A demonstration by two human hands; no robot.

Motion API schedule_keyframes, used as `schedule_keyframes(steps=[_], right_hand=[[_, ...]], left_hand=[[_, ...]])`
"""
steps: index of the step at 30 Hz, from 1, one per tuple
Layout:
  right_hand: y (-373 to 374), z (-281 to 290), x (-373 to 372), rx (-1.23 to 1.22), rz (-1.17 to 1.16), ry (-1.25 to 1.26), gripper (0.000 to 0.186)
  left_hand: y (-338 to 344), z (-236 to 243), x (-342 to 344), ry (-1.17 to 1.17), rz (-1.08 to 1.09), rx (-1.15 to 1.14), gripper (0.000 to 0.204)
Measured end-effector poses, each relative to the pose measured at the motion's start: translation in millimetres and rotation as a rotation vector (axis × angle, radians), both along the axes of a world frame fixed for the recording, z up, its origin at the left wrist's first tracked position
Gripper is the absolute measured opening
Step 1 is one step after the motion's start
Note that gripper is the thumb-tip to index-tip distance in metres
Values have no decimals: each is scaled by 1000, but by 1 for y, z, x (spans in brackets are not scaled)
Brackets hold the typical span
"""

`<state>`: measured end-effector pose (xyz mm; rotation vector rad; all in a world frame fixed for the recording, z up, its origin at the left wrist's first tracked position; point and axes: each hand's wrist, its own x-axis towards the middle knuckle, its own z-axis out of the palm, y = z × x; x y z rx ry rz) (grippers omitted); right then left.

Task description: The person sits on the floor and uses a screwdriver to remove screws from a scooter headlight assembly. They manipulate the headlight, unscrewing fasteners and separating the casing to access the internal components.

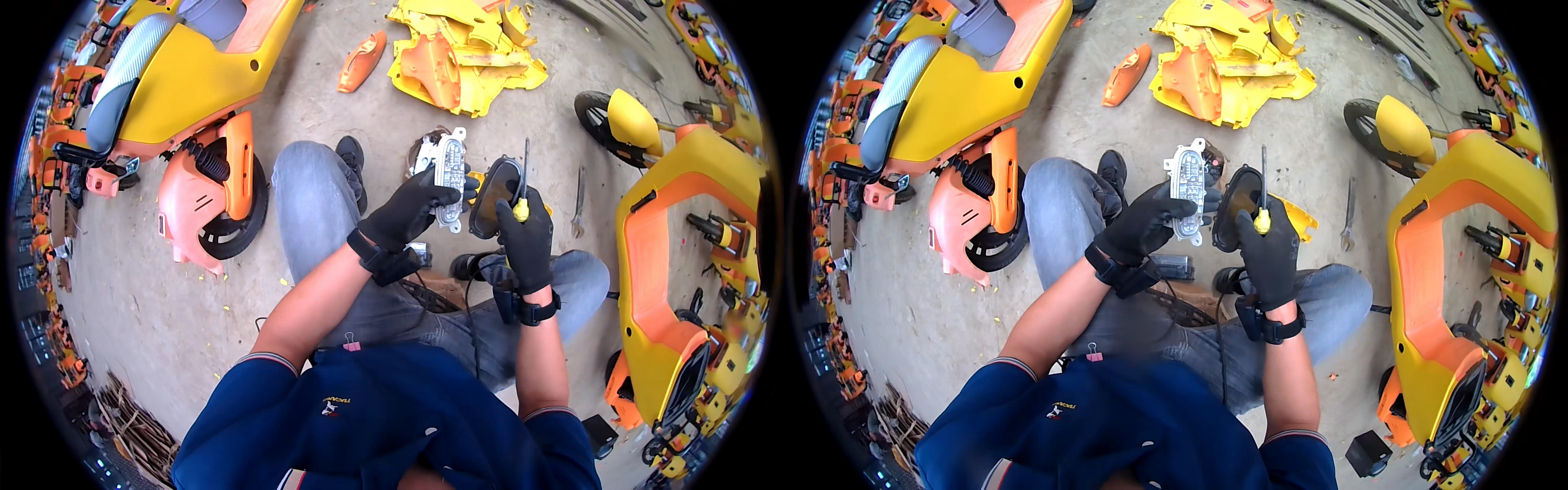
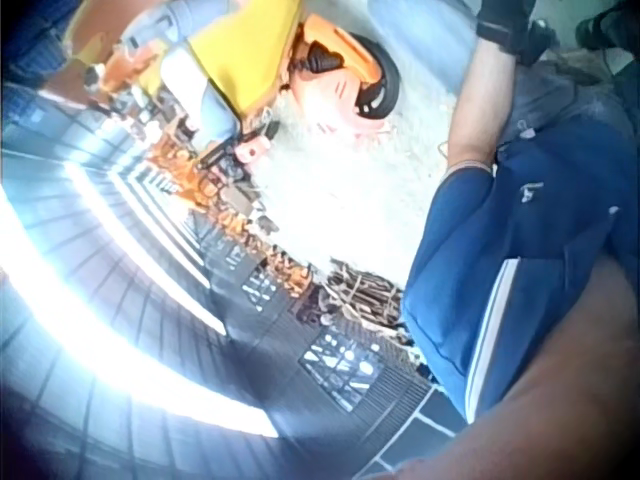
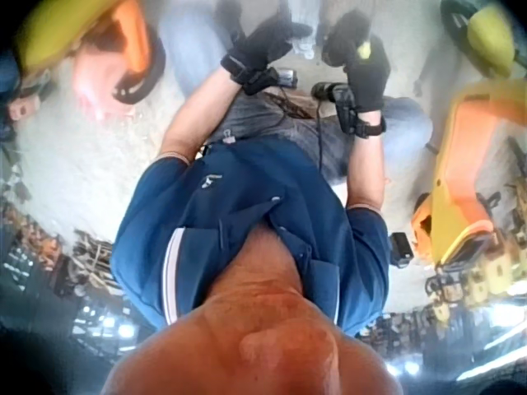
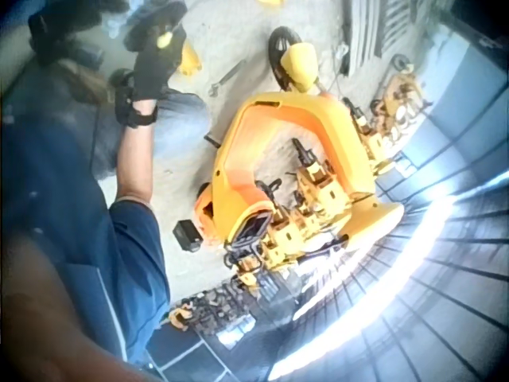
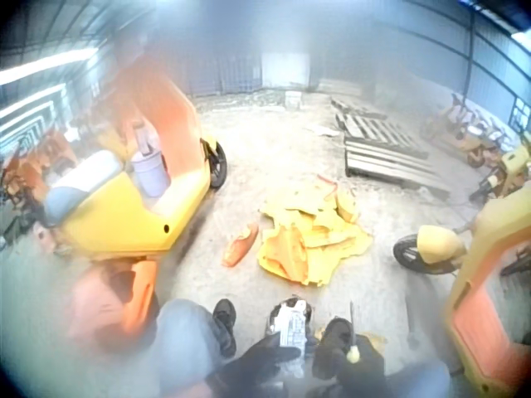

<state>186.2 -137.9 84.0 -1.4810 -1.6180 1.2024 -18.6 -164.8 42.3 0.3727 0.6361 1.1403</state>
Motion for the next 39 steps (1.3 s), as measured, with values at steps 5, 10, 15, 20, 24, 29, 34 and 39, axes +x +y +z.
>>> schedule_keyframes(steps=[5,10,15,20,24,29,34,39], right_hand=[[-17,1,-4,-58,51,33,27],[-25,8,-4,-227,122,231,32],[-32,10,-11,-246,143,341,39],[-36,8,-15,-238,134,385,41],[-38,6,-12,-280,107,399,40],[-37,2,-6,-312,85,385,41],[-35,5,1,-317,46,355,40],[-32,17,-1,-189,30,229,40]], left_hand=[[-15,-3,16,30,-18,9,55],[-23,-8,16,-34,-45,-22,52],[-25,-19,13,-88,-38,-27,50],[-25,-31,10,-65,-44,-17,48],[-27,-25,9,-99,-44,-68,42],[-32,-32,5,-77,-39,-65,34],[-27,-16,7,-100,-81,-103,32],[-27,-26,5,-75,-104,-97,35]])
